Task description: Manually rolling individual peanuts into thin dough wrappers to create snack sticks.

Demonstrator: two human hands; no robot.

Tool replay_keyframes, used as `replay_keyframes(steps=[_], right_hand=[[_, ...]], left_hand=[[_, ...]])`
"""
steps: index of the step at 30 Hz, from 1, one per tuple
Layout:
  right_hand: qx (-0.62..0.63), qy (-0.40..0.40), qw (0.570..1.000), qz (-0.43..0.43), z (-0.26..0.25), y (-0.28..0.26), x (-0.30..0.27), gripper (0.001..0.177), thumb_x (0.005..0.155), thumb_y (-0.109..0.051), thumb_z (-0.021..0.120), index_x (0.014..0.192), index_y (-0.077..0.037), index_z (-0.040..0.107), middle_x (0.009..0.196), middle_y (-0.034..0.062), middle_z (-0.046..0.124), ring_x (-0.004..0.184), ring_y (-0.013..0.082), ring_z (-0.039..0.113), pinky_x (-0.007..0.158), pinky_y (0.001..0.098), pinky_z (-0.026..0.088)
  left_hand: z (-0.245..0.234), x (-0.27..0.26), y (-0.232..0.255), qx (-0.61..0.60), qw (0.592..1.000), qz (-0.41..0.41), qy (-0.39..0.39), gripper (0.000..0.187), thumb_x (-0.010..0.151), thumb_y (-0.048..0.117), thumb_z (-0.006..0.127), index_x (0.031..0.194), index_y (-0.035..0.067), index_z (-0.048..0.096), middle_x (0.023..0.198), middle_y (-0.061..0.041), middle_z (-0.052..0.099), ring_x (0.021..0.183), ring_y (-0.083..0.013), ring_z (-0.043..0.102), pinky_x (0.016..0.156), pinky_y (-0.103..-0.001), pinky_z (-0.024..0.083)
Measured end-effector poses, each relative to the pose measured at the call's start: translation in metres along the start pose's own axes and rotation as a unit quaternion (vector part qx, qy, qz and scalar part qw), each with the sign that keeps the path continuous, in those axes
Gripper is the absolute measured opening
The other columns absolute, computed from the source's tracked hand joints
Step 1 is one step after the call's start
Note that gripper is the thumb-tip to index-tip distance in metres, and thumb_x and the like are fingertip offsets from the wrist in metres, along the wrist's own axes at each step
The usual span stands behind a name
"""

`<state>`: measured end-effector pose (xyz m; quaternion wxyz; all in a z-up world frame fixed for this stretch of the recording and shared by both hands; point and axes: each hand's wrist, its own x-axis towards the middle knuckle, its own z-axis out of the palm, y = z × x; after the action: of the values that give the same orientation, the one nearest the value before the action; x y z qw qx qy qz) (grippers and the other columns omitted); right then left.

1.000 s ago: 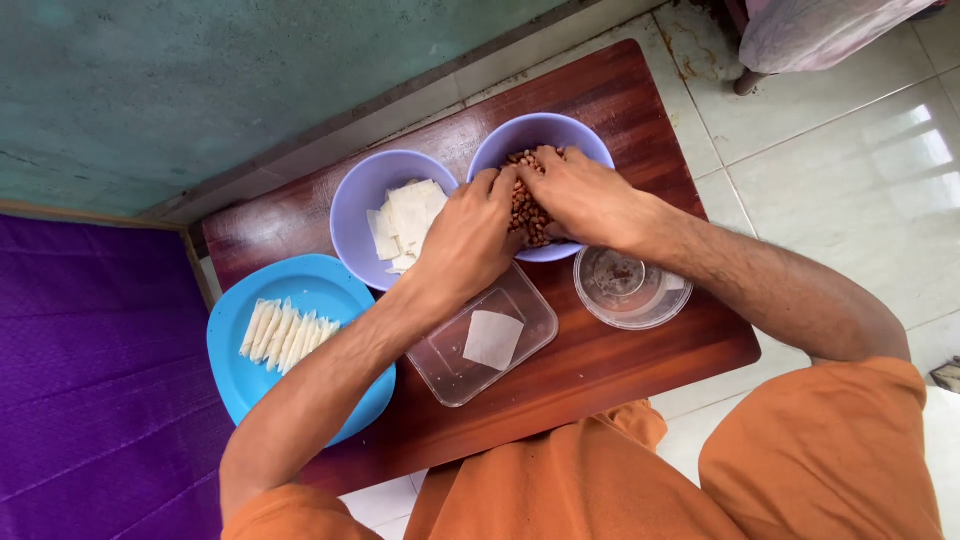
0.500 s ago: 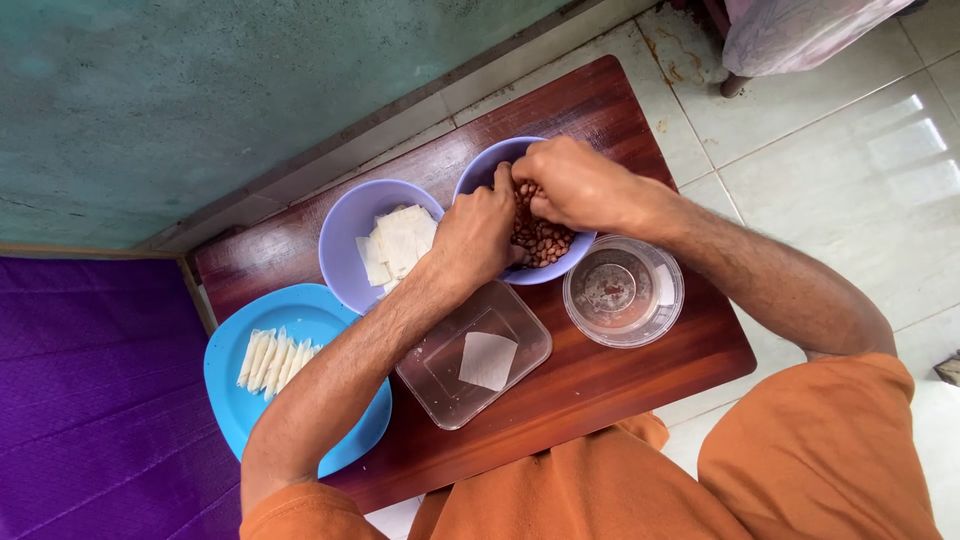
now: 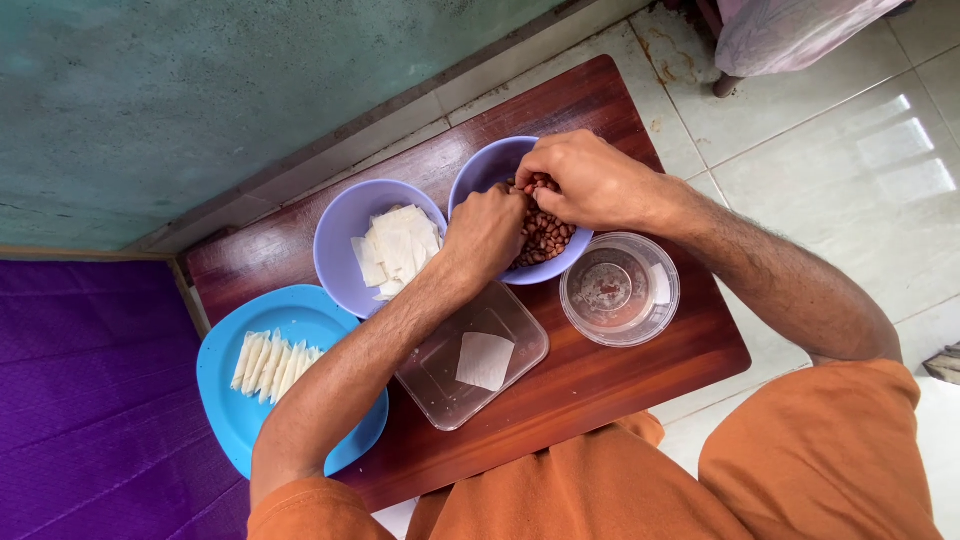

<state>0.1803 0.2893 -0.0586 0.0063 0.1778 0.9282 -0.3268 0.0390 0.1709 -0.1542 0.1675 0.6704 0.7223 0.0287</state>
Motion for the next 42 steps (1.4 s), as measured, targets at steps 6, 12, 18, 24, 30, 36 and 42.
replay_keyframes(steps=[6, 12, 18, 24, 30, 36, 42], right_hand=[[-0.003, -0.010, 1.000, -0.001, -0.012, -0.008, -0.004, 0.018, 0.092, -0.003, 0.063, 0.104, -0.005, 0.075, 0.101, 0.0187, 0.072, 0.099, 0.0405, 0.073, 0.079, 0.0523, 0.062], [-0.008, -0.004, 1.000, -0.015, -0.010, -0.009, -0.004, 0.020, 0.092, 0.000, 0.063, 0.107, -0.005, 0.075, 0.099, 0.0185, 0.073, 0.098, 0.0401, 0.074, 0.078, 0.0524, 0.063], [-0.011, 0.002, 0.999, -0.044, -0.013, -0.014, -0.006, 0.022, 0.090, 0.002, 0.066, 0.110, -0.003, 0.074, 0.100, 0.0204, 0.072, 0.098, 0.0411, 0.073, 0.076, 0.0528, 0.063], [-0.009, 0.005, 0.998, -0.059, -0.012, -0.017, -0.006, 0.021, 0.092, 0.003, 0.063, 0.109, -0.003, 0.074, 0.103, 0.0219, 0.072, 0.101, 0.0426, 0.073, 0.078, 0.0545, 0.062], [-0.002, 0.021, 0.998, -0.066, -0.014, -0.018, -0.008, 0.022, 0.095, 0.003, 0.058, 0.110, -0.001, 0.073, 0.102, 0.0238, 0.073, 0.100, 0.0434, 0.072, 0.077, 0.0544, 0.062], [-0.025, -0.030, 0.999, -0.037, -0.014, -0.019, -0.006, 0.028, 0.097, 0.004, 0.053, 0.114, -0.003, 0.074, 0.106, 0.0208, 0.074, 0.101, 0.0360, 0.074, 0.083, 0.0491, 0.064], [-0.027, -0.051, 0.997, -0.048, 0.001, -0.007, -0.009, 0.027, 0.092, -0.005, 0.058, 0.115, -0.008, 0.072, 0.112, 0.0168, 0.074, 0.104, 0.0395, 0.073, 0.084, 0.0526, 0.063]], left_hand=[[-0.040, -0.025, 0.003, 0.025, 0.998, -0.006, 0.056, 0.024, 0.086, 0.014, 0.065, 0.108, 0.010, 0.074, 0.095, -0.012, 0.075, 0.076, -0.0430, 0.076, 0.067, -0.058, 0.062], [-0.073, -0.039, 0.007, -0.008, 0.997, -0.026, 0.067, 0.027, 0.086, 0.014, 0.072, 0.112, 0.015, 0.074, 0.097, -0.010, 0.076, 0.085, -0.0409, 0.076, 0.075, -0.056, 0.063], [-0.085, -0.045, 0.005, -0.040, 0.996, -0.008, 0.086, 0.025, 0.086, 0.008, 0.071, 0.110, 0.011, 0.075, 0.096, -0.013, 0.076, 0.085, -0.0447, 0.075, 0.074, -0.057, 0.062], [-0.093, -0.049, 0.004, -0.064, 0.994, -0.010, 0.092, 0.023, 0.086, 0.008, 0.074, 0.108, 0.012, 0.076, 0.095, -0.012, 0.077, 0.087, -0.0436, 0.075, 0.076, -0.056, 0.062], [-0.089, -0.045, -0.002, -0.070, 0.994, -0.015, 0.079, 0.018, 0.086, 0.014, 0.077, 0.103, 0.014, 0.074, 0.090, -0.009, 0.076, 0.087, -0.0421, 0.075, 0.078, -0.056, 0.061], [-0.088, -0.041, -0.002, -0.064, 0.995, -0.005, 0.074, 0.017, 0.085, 0.013, 0.079, 0.101, 0.013, 0.074, 0.089, -0.010, 0.077, 0.088, -0.0410, 0.076, 0.078, -0.055, 0.062], [-0.074, -0.038, -0.005, -0.055, 0.997, 0.000, 0.055, 0.013, 0.085, 0.017, 0.077, 0.098, 0.013, 0.075, 0.086, -0.009, 0.076, 0.087, -0.0386, 0.075, 0.078, -0.054, 0.062]])
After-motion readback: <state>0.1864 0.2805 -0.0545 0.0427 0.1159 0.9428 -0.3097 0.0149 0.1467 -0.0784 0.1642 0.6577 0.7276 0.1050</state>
